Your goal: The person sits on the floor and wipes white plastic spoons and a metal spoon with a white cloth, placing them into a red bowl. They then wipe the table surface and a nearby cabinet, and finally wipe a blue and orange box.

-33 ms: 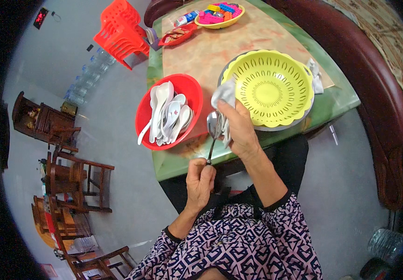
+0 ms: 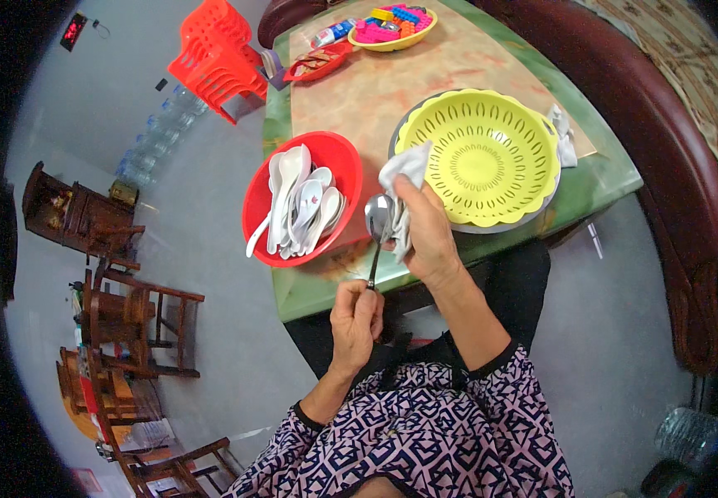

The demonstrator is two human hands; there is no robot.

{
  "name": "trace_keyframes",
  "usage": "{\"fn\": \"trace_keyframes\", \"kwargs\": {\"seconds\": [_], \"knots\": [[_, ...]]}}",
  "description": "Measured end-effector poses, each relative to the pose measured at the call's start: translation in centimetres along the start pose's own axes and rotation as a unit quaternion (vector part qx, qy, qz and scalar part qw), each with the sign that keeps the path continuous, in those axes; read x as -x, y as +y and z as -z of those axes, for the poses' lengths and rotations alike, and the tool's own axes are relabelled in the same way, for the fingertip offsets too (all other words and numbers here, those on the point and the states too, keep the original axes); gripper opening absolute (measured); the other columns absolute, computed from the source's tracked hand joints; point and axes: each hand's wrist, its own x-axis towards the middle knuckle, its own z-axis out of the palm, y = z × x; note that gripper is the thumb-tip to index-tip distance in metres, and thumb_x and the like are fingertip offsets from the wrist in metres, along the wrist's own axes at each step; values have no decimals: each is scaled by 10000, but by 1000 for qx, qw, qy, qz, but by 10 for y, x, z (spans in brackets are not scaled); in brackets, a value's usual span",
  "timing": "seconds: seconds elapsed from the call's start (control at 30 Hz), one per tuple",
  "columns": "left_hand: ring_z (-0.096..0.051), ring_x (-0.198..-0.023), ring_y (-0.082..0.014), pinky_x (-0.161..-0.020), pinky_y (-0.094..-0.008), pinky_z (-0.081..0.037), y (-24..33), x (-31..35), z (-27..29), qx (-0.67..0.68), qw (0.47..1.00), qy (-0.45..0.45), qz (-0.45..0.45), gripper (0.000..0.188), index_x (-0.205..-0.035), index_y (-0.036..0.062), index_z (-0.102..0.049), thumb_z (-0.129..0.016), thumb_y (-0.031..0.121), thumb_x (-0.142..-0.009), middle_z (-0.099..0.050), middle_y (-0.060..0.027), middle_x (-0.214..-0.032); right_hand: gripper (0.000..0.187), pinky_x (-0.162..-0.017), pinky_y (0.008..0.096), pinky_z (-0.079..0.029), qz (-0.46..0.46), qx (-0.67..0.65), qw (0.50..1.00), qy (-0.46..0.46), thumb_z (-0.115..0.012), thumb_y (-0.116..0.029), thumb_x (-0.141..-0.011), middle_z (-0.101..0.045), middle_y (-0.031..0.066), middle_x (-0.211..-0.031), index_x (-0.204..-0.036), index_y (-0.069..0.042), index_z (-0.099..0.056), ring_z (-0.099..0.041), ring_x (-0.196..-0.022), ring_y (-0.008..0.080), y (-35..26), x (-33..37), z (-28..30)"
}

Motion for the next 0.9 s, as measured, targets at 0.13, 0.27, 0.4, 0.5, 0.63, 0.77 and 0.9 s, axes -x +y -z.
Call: {"fn": "trace_keyframes", "kwargs": {"seconds": [0.13,0.27,0.4,0.5,0.63,0.77,0.9], "knots": [[-362,-457,-78,-390,-217,-298,3,-11,-1,201,970,52,130,261,-925,83,-462,-388,326,-987,-424,3,-644,271,-646,273,-480,22,-50,998,23,-402,-245,-965,-583,25,-892,-1130,-53,-498,-573,-746,129,21,2,-3],[-349,-439,-78,-376,-209,-293,13,-7,-9,252,948,29,193,307,-925,74,-464,-350,350,-994,-391,3,-608,347,-936,340,-343,189,326,925,44,-459,-138,-919,-478,148,-1149,-1230,15,-458,-459,-1047,242,51,1,0],[-332,-397,-71,-341,-214,-290,12,-6,-12,239,951,29,195,331,-902,59,-460,-334,351,-997,-384,2,-571,479,-1009,459,-247,278,565,776,44,-478,-60,-866,-355,242,-1292,-1331,18,-395,-319,-1190,382,61,-4,12],[-329,-384,-68,-328,-211,-287,12,-5,-8,218,957,24,189,335,-886,59,-459,-332,348,-998,-382,7,-556,517,-936,449,-352,346,585,732,54,-504,12,-809,-469,223,-1202,-1317,-34,-418,-419,-1118,390,55,-1,8],[-331,-378,-65,-321,-210,-291,17,-9,3,207,967,22,150,327,-879,59,-460,-330,334,-1000,-390,3,-557,477,-751,417,-473,267,624,734,22,-563,-33,-793,-536,235,-1085,-1252,-66,-435,-570,-909,380,38,25,-7],[-321,-369,-65,-319,-213,-284,28,-15,12,228,962,57,141,327,-876,66,-466,-336,341,-995,-382,10,-552,439,-719,429,-460,39,739,670,-52,-624,-123,-773,-537,227,-996,-1169,-48,-450,-566,-878,377,8,57,-3],[-303,-357,-62,-320,-211,-265,22,-13,10,251,945,63,200,327,-869,87,-478,-345,360,-988,-365,29,-543,365,-791,432,-434,169,644,746,-38,-571,-97,-798,-490,243,-1012,-1131,-27,-440,-525,-928,377,-3,49,-6]]}}
